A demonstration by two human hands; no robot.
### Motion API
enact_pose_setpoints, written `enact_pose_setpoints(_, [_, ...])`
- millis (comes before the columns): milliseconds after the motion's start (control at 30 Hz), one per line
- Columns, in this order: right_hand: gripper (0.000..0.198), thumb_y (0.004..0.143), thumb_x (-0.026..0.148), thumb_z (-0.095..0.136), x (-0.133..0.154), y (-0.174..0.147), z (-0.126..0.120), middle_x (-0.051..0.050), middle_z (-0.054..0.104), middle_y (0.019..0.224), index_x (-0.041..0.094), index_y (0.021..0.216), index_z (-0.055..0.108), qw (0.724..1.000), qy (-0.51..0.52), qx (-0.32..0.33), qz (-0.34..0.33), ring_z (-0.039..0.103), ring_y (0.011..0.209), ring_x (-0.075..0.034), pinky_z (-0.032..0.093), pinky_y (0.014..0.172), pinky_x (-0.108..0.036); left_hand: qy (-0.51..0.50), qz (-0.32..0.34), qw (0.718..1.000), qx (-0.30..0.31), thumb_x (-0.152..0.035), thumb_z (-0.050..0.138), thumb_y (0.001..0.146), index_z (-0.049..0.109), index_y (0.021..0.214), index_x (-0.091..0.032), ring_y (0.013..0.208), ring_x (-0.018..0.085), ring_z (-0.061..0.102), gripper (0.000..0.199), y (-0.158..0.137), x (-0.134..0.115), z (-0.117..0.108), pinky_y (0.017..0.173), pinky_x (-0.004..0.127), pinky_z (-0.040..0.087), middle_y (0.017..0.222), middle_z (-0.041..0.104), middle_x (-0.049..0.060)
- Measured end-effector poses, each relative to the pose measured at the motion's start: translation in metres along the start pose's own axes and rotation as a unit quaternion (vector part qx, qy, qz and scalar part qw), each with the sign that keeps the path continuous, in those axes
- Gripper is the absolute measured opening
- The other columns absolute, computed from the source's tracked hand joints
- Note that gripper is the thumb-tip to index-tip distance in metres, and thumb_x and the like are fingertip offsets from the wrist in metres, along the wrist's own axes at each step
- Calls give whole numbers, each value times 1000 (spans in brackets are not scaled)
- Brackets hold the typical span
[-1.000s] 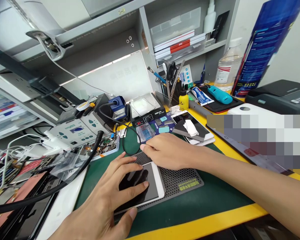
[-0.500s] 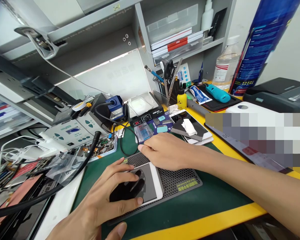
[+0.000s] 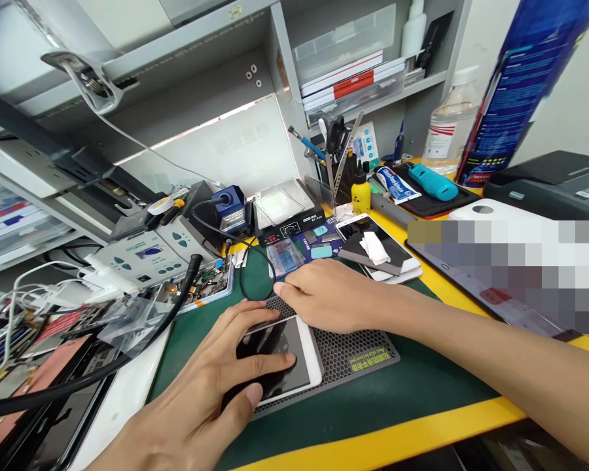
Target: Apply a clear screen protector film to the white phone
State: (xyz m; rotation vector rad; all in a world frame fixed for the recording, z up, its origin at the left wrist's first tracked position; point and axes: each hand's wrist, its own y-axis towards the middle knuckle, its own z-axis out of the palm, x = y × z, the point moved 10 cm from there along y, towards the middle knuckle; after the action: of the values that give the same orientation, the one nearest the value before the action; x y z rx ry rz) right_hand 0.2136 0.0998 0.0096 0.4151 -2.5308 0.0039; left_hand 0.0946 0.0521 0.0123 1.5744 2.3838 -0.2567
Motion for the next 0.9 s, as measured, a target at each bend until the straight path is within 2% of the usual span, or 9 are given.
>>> enact_pose_setpoints(367, [48, 104, 40, 33, -1, 0, 0, -3, 68, 69, 19, 73, 63, 1000, 12, 2, 10, 56, 63, -18, 26, 57, -30, 6, -47, 999, -21, -17, 45, 90, 63, 130, -31, 141, 31, 28, 46, 6, 15, -3, 115, 57, 32, 147, 38, 7])
enact_pose_setpoints(633, [46, 103, 38, 36, 1, 0, -2, -2, 64, 63, 19, 65, 56, 1000, 2, -3, 6, 52, 58, -16, 24, 55, -30, 27, -64, 997, -30, -19, 44, 91, 61, 133, -29, 141, 34, 26, 46, 3, 20, -1, 113, 60, 33, 149, 35, 7])
enact_pose_setpoints(900, [46, 102, 37, 36, 3, -1, -3, 0, 59, 59, 20, 64, 52, 1000, -1, -8, -7, 47, 55, -15, 23, 53, -29, 44, -46, 996, -69, -19, 48, 87, 63, 129, -21, 139, 36, 28, 44, 2, 15, -3, 112, 62, 32, 145, 37, 12])
